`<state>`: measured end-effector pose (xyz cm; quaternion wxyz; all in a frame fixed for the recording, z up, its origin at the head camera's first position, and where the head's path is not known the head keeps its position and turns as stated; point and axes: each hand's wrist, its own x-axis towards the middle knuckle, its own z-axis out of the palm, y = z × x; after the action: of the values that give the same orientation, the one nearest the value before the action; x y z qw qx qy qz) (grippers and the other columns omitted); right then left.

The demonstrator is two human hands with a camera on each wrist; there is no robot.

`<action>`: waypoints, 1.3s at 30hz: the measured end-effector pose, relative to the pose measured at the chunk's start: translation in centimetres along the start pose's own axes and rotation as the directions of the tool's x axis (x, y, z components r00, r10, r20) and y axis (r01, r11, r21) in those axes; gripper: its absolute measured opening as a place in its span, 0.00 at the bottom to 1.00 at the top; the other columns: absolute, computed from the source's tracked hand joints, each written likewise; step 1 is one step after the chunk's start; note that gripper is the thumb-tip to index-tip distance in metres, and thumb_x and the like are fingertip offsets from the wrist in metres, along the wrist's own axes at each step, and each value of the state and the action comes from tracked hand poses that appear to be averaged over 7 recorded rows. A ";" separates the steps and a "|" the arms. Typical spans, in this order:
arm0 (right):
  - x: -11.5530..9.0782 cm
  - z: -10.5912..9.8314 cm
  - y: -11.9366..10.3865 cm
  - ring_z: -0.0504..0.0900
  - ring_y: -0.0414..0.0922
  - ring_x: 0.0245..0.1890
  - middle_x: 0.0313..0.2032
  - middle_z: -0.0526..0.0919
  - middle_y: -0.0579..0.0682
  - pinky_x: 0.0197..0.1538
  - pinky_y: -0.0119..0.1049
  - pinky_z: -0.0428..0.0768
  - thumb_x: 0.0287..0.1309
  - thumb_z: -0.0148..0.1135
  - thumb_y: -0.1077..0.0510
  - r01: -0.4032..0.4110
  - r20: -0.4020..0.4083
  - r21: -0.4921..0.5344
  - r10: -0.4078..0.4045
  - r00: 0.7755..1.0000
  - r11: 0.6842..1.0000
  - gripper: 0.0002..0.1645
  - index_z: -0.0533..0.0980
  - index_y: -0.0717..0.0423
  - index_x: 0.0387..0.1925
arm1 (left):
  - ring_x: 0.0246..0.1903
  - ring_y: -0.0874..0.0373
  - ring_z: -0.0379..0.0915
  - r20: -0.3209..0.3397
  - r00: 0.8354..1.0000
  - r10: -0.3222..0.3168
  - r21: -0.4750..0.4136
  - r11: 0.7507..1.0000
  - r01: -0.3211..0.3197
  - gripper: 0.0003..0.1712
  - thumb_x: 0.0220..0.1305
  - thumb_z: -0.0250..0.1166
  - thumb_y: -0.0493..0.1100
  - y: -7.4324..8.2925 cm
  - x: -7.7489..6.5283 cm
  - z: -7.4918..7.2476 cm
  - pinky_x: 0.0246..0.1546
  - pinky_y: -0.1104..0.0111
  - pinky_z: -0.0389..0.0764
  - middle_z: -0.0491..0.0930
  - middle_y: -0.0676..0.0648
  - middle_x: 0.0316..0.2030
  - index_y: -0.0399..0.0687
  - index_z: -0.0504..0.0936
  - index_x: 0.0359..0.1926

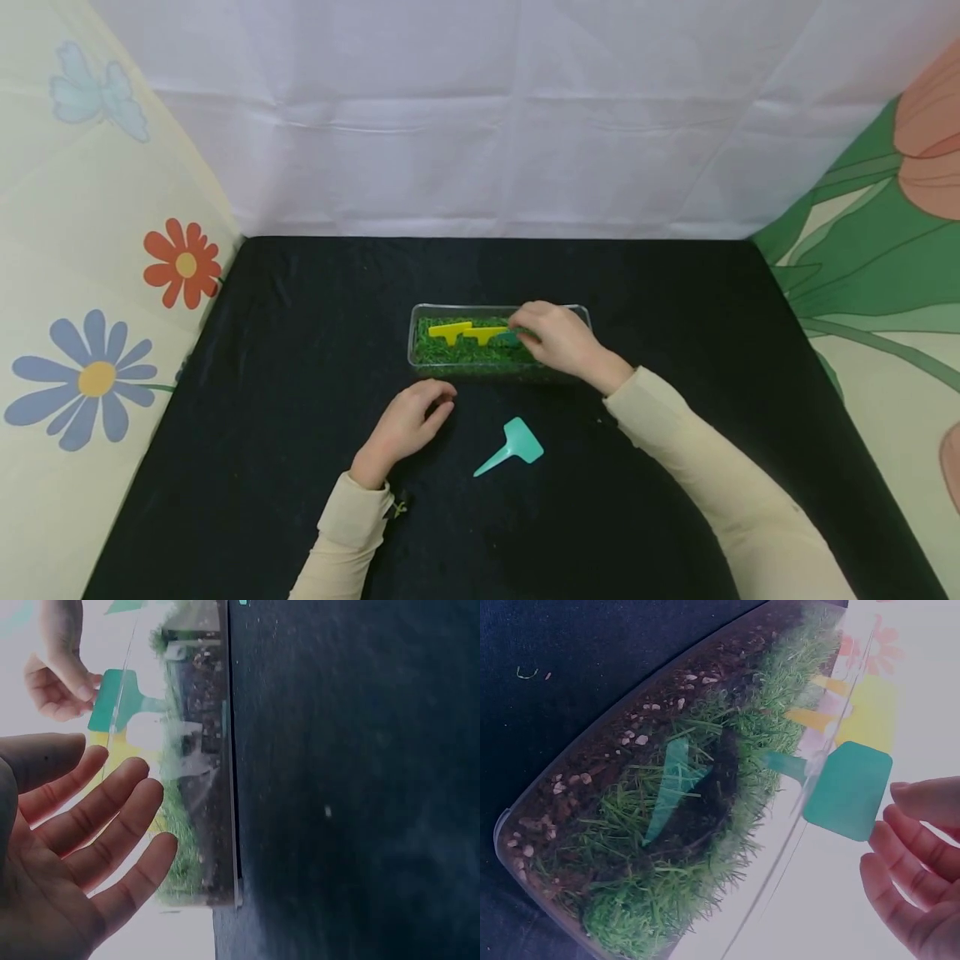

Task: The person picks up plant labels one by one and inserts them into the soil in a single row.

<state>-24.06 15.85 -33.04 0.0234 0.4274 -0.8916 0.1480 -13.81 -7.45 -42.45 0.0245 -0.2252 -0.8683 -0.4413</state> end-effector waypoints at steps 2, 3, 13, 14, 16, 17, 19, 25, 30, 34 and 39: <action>-0.1 -0.1 -0.1 0.77 0.46 0.32 0.33 0.79 0.51 0.33 0.38 0.76 0.51 0.62 0.68 0.014 -0.007 -0.003 -0.014 1.000 1.000 0.08 0.78 0.59 0.35 | 0.34 0.57 0.73 0.003 1.000 0.010 0.000 1.000 -0.010 0.08 0.60 0.59 0.35 0.2 0.1 0.1 0.38 0.63 0.76 0.78 0.48 0.35 0.38 0.79 0.40; -0.2 -0.1 -0.2 0.77 0.46 0.32 0.33 0.79 0.51 0.33 0.38 0.76 0.51 0.63 0.68 0.019 -0.012 -0.004 -0.019 1.000 1.000 0.08 0.78 0.59 0.35 | 0.34 0.57 0.73 0.005 1.000 0.014 0.001 1.000 -0.014 0.08 0.60 0.59 0.35 0.2 0.2 0.2 0.38 0.63 0.76 0.78 0.48 0.35 0.38 0.79 0.40; -0.9 -0.8 -1.2 0.76 0.43 0.28 0.30 0.77 0.49 0.32 0.35 0.75 0.49 0.65 0.66 0.068 -0.055 0.004 -0.068 0.996 0.998 0.07 0.79 0.58 0.33 | 0.34 0.60 0.73 0.068 0.997 0.036 0.037 0.999 -0.039 0.09 0.60 0.60 0.37 1.0 0.8 1.0 0.38 0.65 0.76 0.78 0.49 0.35 0.40 0.78 0.41; -1.0 -0.9 -1.3 0.76 0.42 0.28 0.30 0.77 0.48 0.31 0.34 0.75 0.49 0.65 0.66 0.069 -0.055 0.005 -0.068 0.996 0.998 0.07 0.79 0.58 0.33 | 0.34 0.60 0.72 0.071 0.997 0.040 0.037 0.998 -0.043 0.09 0.60 0.60 0.37 1.1 0.8 1.0 0.38 0.65 0.76 0.78 0.49 0.35 0.40 0.78 0.41; -1.1 -1.2 -1.6 0.76 0.42 0.28 0.30 0.77 0.48 0.31 0.34 0.75 0.48 0.66 0.66 0.064 -0.054 0.007 -0.063 0.997 0.998 0.07 0.79 0.57 0.33 | 0.33 0.60 0.72 0.075 0.996 0.050 0.035 0.998 -0.052 0.08 0.60 0.60 0.37 1.2 0.9 1.1 0.38 0.65 0.75 0.78 0.50 0.35 0.40 0.78 0.41; -1.3 -1.3 -1.8 0.76 0.41 0.28 0.30 0.78 0.48 0.31 0.33 0.75 0.48 0.66 0.65 0.060 -0.054 0.010 -0.060 0.997 0.998 0.07 0.79 0.57 0.33 | 0.33 0.60 0.72 0.074 0.996 0.055 0.033 0.998 -0.057 0.08 0.60 0.60 0.37 1.3 0.9 1.2 0.37 0.65 0.75 0.78 0.50 0.35 0.41 0.78 0.41; -1.6 -1.4 -2.0 0.76 0.41 0.27 0.30 0.78 0.47 0.30 0.33 0.75 0.48 0.66 0.65 0.051 -0.060 0.017 -0.050 0.997 0.999 0.08 0.79 0.56 0.33 | 0.33 0.60 0.72 0.075 0.995 0.065 0.029 0.997 -0.067 0.08 0.60 0.60 0.37 1.4 0.9 1.2 0.37 0.66 0.75 0.78 0.50 0.34 0.41 0.78 0.41; -3.3 -1.6 -2.3 0.76 0.39 0.27 0.29 0.79 0.48 0.30 0.32 0.75 0.46 0.67 0.65 0.030 -0.095 0.070 -0.024 0.995 0.997 0.10 0.78 0.57 0.33 | 0.33 0.60 0.72 0.082 0.994 0.076 0.046 0.996 -0.080 0.08 0.61 0.59 0.38 1.5 0.7 1.4 0.37 0.66 0.75 0.77 0.50 0.35 0.41 0.78 0.41; -4.8 -1.6 -2.4 0.77 0.38 0.27 0.30 0.80 0.48 0.29 0.31 0.76 0.47 0.67 0.65 0.002 -0.106 0.101 0.009 0.994 0.995 0.09 0.79 0.57 0.35 | 0.33 0.59 0.72 0.076 0.994 0.073 0.027 0.997 -0.075 0.08 0.60 0.60 0.37 1.8 0.6 1.3 0.37 0.65 0.75 0.78 0.49 0.35 0.40 0.78 0.41; -5.9 -1.3 -2.3 0.76 0.37 0.26 0.29 0.79 0.48 0.28 0.31 0.75 0.47 0.67 0.65 -0.028 -0.129 0.125 0.044 0.991 0.992 0.10 0.79 0.57 0.34 | 0.33 0.59 0.72 0.057 0.995 0.080 0.014 0.997 -0.081 0.09 0.60 0.60 0.36 1.9 0.5 1.3 0.36 0.66 0.75 0.77 0.49 0.35 0.40 0.77 0.41; -7.2 -0.3 -2.0 0.75 0.36 0.25 0.28 0.79 0.46 0.28 0.31 0.76 0.46 0.67 0.66 -0.076 -0.139 0.182 0.102 0.985 0.980 0.10 0.78 0.57 0.34 | 0.32 0.59 0.72 0.041 0.996 0.082 0.007 0.997 -0.082 0.09 0.59 0.60 0.36 1.9 0.5 1.4 0.35 0.66 0.75 0.76 0.49 0.34 0.40 0.76 0.42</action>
<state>-17.96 20.21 -33.50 0.0447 0.3752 -0.8891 0.2584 -13.22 -5.18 -41.77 0.0261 -0.2694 -0.8605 -0.4317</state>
